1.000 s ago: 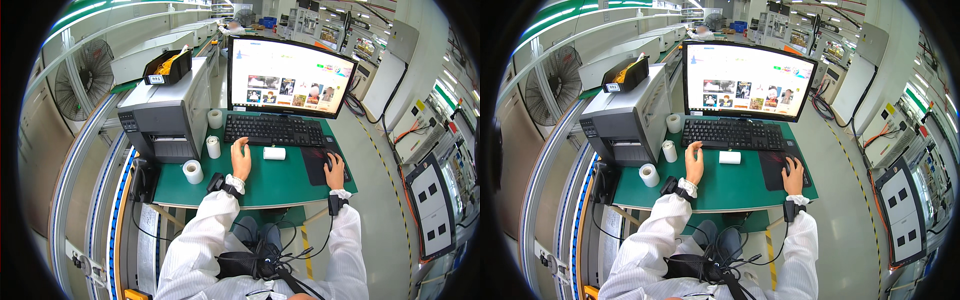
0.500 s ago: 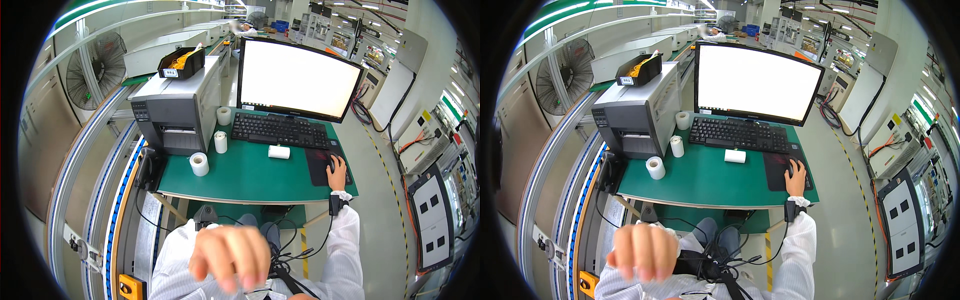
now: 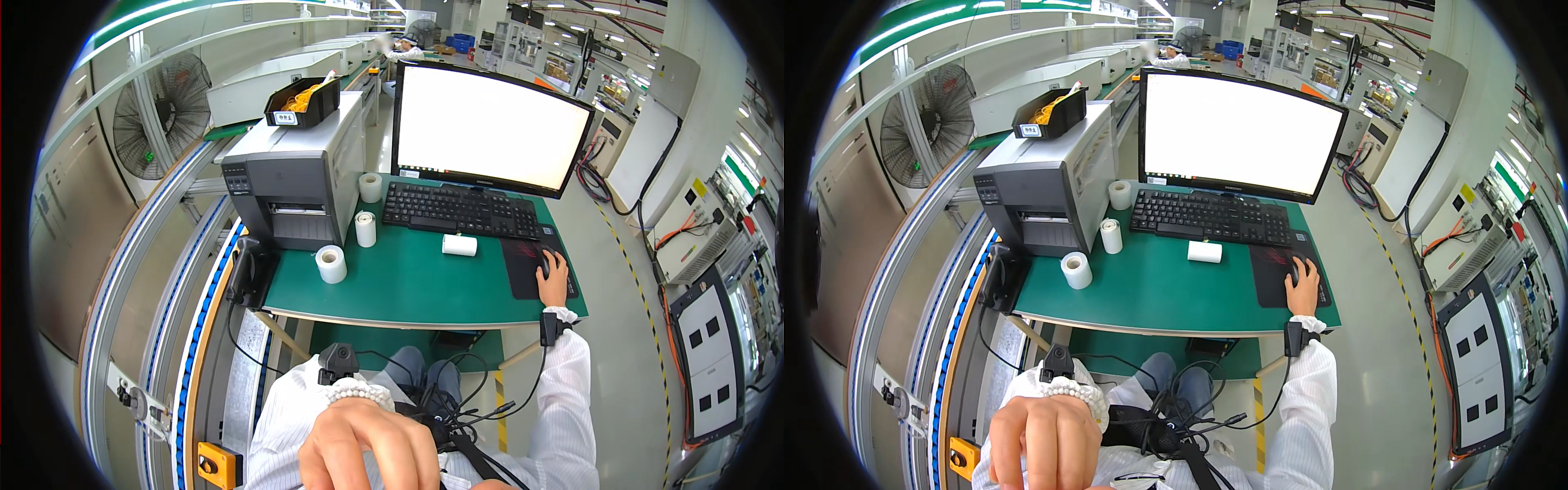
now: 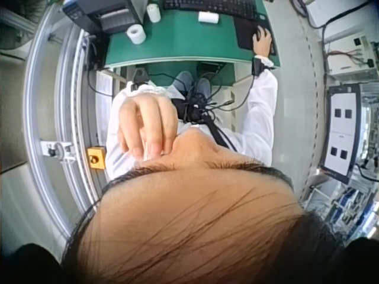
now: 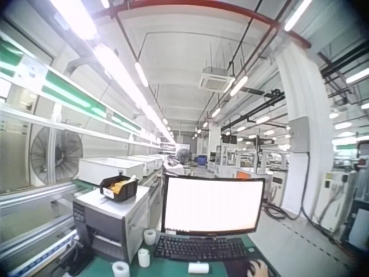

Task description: The person operates a computer using a mouse and keyboard, then picks up a roll of labels and a small white cylinder. They wrap a label around the cylinder and place it back on the desk before returning to the computer.

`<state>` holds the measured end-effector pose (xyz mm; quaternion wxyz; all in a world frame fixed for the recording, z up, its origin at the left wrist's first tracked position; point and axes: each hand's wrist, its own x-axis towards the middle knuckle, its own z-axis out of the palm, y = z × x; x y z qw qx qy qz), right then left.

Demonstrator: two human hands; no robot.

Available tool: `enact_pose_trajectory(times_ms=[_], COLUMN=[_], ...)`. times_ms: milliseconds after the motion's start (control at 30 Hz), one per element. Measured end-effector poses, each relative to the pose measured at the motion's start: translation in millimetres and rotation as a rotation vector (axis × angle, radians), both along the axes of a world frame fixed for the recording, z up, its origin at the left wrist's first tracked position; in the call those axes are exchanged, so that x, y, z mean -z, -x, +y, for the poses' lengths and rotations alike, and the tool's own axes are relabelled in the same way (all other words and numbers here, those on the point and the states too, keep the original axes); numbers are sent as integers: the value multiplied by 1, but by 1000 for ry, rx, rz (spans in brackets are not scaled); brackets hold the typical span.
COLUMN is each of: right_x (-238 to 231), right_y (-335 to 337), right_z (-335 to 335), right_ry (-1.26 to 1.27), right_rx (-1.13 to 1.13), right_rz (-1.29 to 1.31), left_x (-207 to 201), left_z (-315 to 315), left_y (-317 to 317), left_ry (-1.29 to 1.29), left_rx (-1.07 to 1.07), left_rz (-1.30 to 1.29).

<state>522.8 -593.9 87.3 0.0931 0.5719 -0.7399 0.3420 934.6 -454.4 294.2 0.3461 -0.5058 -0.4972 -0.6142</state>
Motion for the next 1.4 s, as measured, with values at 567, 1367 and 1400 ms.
enact_pose_trajectory(times_ms=[567,1367,1400], right_x=[7,5,6], right_y=[1,-1,-2], right_z=[-6,-9,-10], right_ry=[139,240,234], right_rx=[-56,9,3], right_rz=[70,-30,-34], left_x=[-35,190,187], left_z=[28,-61,-61], left_y=[-28,226,228], left_ry=[187,-463,-466], left_rx=[-798,-361,-372], left_rz=[542,-1341,-1316])
